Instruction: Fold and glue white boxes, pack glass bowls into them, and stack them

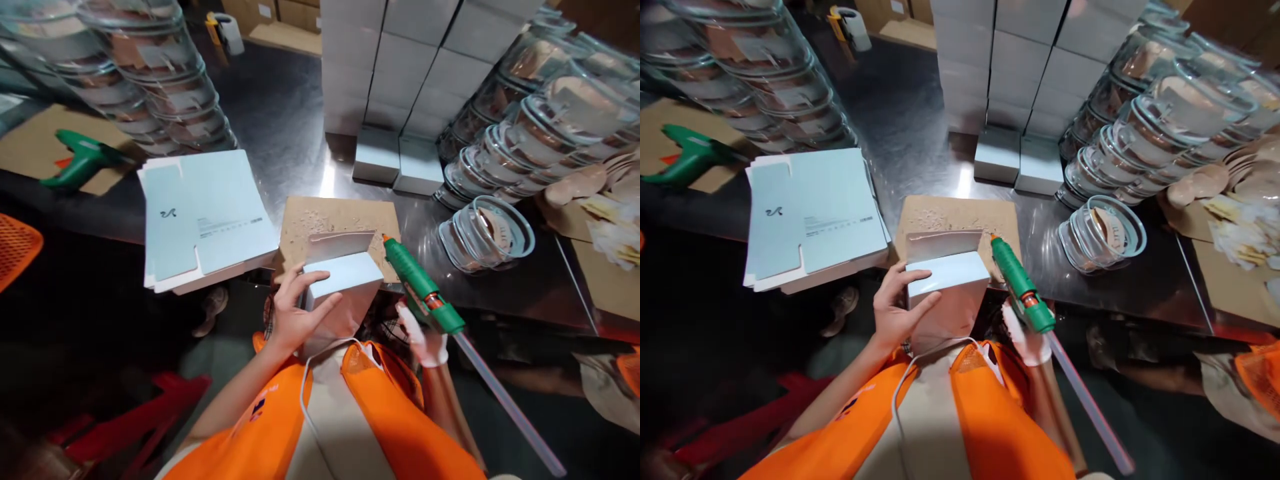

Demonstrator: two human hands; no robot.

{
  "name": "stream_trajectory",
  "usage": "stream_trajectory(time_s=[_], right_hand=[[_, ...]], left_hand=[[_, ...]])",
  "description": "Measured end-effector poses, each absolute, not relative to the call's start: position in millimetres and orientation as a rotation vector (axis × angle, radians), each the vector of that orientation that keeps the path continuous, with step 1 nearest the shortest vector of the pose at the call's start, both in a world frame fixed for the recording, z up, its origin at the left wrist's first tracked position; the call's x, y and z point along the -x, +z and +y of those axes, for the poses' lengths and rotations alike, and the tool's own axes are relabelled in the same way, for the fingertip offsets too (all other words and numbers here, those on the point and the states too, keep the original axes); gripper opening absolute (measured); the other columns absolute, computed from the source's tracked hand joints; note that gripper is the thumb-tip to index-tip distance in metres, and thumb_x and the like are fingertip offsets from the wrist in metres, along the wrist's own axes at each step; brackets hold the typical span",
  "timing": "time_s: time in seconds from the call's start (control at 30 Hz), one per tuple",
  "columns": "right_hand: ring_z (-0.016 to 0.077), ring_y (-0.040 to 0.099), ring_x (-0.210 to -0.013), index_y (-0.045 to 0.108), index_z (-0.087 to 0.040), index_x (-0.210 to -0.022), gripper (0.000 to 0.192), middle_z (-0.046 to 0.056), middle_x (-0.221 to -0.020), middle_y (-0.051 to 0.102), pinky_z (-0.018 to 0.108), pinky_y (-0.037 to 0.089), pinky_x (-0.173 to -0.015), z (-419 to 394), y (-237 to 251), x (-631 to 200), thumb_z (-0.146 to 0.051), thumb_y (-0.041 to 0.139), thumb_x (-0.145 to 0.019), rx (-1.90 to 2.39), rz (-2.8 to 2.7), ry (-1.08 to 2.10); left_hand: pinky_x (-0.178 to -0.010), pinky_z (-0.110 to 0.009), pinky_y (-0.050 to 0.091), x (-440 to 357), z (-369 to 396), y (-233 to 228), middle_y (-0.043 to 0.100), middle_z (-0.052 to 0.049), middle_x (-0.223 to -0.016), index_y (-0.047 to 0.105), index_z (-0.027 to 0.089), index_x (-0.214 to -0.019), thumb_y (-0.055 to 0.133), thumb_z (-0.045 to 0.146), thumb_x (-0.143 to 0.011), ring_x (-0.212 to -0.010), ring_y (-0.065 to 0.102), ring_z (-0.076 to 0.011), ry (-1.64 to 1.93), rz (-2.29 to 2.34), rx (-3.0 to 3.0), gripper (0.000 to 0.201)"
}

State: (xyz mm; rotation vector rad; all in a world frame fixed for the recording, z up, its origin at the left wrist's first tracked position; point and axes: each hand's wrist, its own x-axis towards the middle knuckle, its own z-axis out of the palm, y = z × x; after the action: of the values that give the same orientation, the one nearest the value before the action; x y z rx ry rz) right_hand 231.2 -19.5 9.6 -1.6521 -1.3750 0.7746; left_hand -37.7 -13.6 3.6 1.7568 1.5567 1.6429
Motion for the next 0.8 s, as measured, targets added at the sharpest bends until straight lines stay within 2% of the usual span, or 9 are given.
stream_trajectory(time_s=[0.17,0.23,0.3,0.37,0.47,0.57,0.67,0.73,0.8], right_hand=[[0.0136,0.049,-0.038,0.082,-0.014,-0.098,0.054,0.001,-0.050,0.063,0.026,0.040,-0.037,30.9,13.7,-259.9,-0.065,0.070,-0.084,1.597,-1.060,1.153],[0.0151,0.053,-0.038,0.080,-0.012,-0.094,0.059,0.004,-0.051,0.066,0.026,0.044,-0.038,52.3,14.1,-271.9,-0.069,0.070,-0.081,1.630,-0.924,1.351],[0.0204,0.066,-0.048,0.077,-0.014,-0.091,0.061,0.010,-0.062,0.074,0.030,0.055,-0.048,66.9,14.0,-283.5,-0.073,0.064,-0.084,1.767,-0.906,1.422],[0.0253,0.073,-0.056,0.075,-0.015,-0.091,0.062,0.013,-0.069,0.077,0.036,0.060,-0.055,74.4,15.4,-295.3,-0.075,0.060,-0.088,1.929,-0.970,1.422],[0.0272,0.068,-0.049,0.073,-0.017,-0.076,0.056,0.012,-0.056,0.070,0.037,0.054,-0.051,77.7,23.7,-311.7,-0.071,0.065,-0.088,2.121,-1.105,1.345],[0.0247,0.066,-0.054,0.066,-0.021,-0.057,0.047,0.009,-0.051,0.065,0.033,0.050,-0.055,74.3,38.6,-313.3,-0.058,0.076,-0.084,2.327,-1.253,1.008],[0.0272,0.074,-0.083,0.079,-0.023,-0.078,0.035,0.008,-0.079,0.079,0.034,0.056,-0.072,63.6,55.0,-285.3,-0.058,0.078,-0.082,2.112,-1.378,0.560],[0.0277,0.075,-0.096,0.082,-0.022,-0.105,0.047,0.009,-0.105,0.082,0.037,0.060,-0.081,56.4,64.0,-253.8,-0.062,0.080,-0.080,1.733,-1.417,0.725],[0.0263,0.076,-0.098,0.081,-0.020,-0.114,0.057,0.009,-0.113,0.082,0.038,0.061,-0.085,53.4,69.4,-222.2,-0.062,0.086,-0.075,1.434,-1.405,1.129]], left_hand=[[-0.109,-0.044,0.054,48.6,-9.3,-2.5,0.077,-0.007,-0.108,0.079,0.024,-0.107,0.084,0.049,-0.087,-0.122,0.068,-0.0286,1.656,1.540,-1.672,0.032],[-0.110,-0.043,0.053,51.9,-8.1,-4.2,0.076,-0.007,-0.109,0.079,0.024,-0.107,0.085,0.049,-0.086,-0.122,0.068,-0.0281,1.676,1.504,-1.656,0.033],[-0.109,-0.041,0.053,54.2,-7.6,-5.3,0.076,-0.007,-0.110,0.079,0.024,-0.107,0.085,0.049,-0.086,-0.121,0.067,-0.0271,1.694,1.473,-1.638,0.033],[-0.108,-0.040,0.053,55.3,-7.7,-5.5,0.075,-0.007,-0.108,0.079,0.024,-0.106,0.085,0.051,-0.086,-0.120,0.068,-0.0270,1.698,1.464,-1.623,0.035],[-0.104,-0.039,0.054,55.1,-7.0,-4.4,0.074,-0.007,-0.108,0.079,0.023,-0.104,0.085,0.055,-0.084,-0.117,0.069,-0.0274,1.698,1.461,-1.595,0.038],[-0.101,-0.037,0.055,54.1,-4.0,-2.0,0.074,-0.007,-0.109,0.079,0.024,-0.105,0.085,0.056,-0.084,-0.116,0.069,-0.0271,1.706,1.416,-1.594,0.039],[-0.100,-0.037,0.055,53.3,-0.7,1.0,0.075,-0.006,-0.105,0.078,0.025,-0.105,0.085,0.056,-0.084,-0.117,0.069,-0.0267,1.688,1.361,-1.657,0.038],[-0.102,-0.037,0.055,52.5,-0.7,2.6,0.076,-0.005,-0.102,0.078,0.025,-0.105,0.084,0.057,-0.085,-0.116,0.069,-0.0266,1.651,1.312,-1.711,0.038],[-0.104,-0.040,0.055,51.1,-3.4,2.6,0.076,-0.006,-0.102,0.077,0.024,-0.103,0.082,0.060,-0.086,-0.117,0.070,-0.0278,1.607,1.281,-1.750,0.040]])
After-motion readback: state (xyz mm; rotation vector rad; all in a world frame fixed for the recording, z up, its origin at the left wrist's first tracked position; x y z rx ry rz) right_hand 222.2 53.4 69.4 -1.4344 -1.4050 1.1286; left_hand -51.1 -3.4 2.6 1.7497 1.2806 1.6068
